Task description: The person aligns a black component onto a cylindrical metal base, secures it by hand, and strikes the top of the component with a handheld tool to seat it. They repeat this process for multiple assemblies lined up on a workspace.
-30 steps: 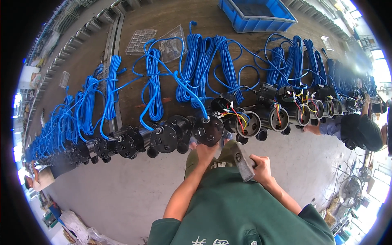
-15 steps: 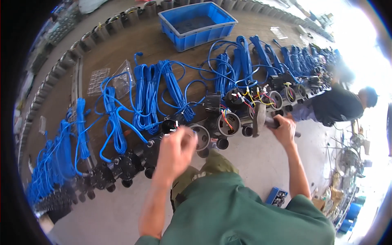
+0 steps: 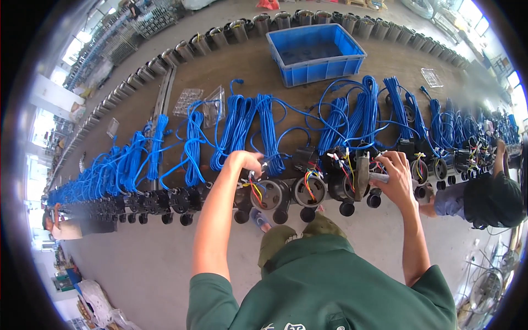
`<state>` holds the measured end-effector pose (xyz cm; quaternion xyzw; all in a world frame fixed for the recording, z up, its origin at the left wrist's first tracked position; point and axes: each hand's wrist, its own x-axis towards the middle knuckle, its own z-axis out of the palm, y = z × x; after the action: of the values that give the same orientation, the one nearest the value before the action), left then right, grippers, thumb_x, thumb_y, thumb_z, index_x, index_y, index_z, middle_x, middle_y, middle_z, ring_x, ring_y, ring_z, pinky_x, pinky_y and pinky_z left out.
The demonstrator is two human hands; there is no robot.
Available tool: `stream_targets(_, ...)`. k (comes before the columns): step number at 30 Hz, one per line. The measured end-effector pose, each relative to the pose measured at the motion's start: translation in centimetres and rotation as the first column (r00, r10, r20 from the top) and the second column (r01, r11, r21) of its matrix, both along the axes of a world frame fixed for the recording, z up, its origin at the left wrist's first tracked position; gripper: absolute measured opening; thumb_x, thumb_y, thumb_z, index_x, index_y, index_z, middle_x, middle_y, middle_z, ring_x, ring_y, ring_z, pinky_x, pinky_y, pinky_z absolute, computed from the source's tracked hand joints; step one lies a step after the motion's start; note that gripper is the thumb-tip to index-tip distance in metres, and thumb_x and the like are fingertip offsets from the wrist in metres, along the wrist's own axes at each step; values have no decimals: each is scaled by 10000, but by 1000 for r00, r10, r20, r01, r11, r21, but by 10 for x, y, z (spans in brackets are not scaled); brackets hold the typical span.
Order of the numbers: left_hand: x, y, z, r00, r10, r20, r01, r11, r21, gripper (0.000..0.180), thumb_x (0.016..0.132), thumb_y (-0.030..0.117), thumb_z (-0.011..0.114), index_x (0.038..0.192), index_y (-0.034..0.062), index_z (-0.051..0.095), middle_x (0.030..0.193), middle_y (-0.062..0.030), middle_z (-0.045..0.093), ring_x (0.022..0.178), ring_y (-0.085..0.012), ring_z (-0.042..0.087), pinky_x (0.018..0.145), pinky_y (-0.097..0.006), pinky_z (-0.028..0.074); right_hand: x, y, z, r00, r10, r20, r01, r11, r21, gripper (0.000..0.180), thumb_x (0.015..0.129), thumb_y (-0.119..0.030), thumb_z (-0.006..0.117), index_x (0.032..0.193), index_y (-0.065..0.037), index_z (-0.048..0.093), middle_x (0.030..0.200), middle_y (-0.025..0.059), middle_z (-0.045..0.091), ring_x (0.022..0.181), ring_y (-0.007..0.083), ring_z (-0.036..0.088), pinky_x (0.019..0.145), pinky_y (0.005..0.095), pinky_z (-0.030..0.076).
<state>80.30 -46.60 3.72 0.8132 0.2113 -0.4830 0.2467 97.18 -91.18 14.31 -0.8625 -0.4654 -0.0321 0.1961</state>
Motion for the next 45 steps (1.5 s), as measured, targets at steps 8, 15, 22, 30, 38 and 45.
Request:
stream_targets(8, -11, -34, 25, 852, -408, 327, 290, 889, 353, 421, 795, 111, 697, 1213, 72, 665, 1172, -243, 696, 1119, -400, 674, 942, -473, 561, -62, 134, 28, 977, 187, -106, -181, 981, 67, 214, 840, -222, 757, 937, -48, 677, 1008, 134, 691, 1039, 335, 619, 903, 483, 480)
stream_targets(15, -3, -38, 78, 631, -437, 641, 44, 845, 533, 318, 843, 86, 583, 1150, 72, 666, 1041, -268, 714, 940, -472, 692, 839, -532, 572, 1, 312, -153, 902, 171, -397, -369, 783, -501, 276, 833, -225, 731, 1028, -33, 774, 1112, 215, 749, 1078, 390, 720, 882, 468, 577)
stream_targets(22, -58, -41, 64, 269, 285, 920, -582, 809, -81, 443, 873, -27, 518, 1291, 51, 640, 1203, -238, 722, 1096, -417, 711, 964, -439, 543, 65, 229, -74, 710, -614, -346, 590, 786, -184, 405, 972, -396, 646, 1061, -3, 682, 1071, 265, 738, 1018, 410, 739, 868, 479, 603)
stream_targets(30, -81, -82, 42, -217, 951, -219, -247, -271, -931, 282, 1039, 231, 548, 1258, 80, 640, 1142, -109, 730, 898, -214, 741, 737, -403, 628, -34, 217, -14, 748, -36, -663, 260, 935, 243, 592, 951, -506, 692, 1225, 19, 681, 1204, 225, 703, 1133, 308, 678, 954, 418, 534)
stream_targets(38, -84, -84, 71, 219, 973, 74, -346, 149, -927, 367, 1060, 243, 497, 1354, 32, 558, 1226, -97, 693, 1015, -222, 727, 804, -361, 596, -67, 262, -37, -228, 430, -873, 80, 902, 423, 473, 1060, -445, 562, 1130, 4, 691, 1123, 159, 751, 999, 246, 732, 906, 386, 587)
stream_targets(45, -134, -107, 67, 316, 922, 223, -140, 278, -950, 567, 828, 49, 757, 1357, -8, 563, 1144, -99, 720, 1037, -153, 679, 869, -299, 544, -60, 259, -59, -320, 220, -922, 145, 973, 182, 457, 1077, -412, 548, 1096, 11, 719, 1111, 125, 757, 895, 191, 737, 805, 331, 590)
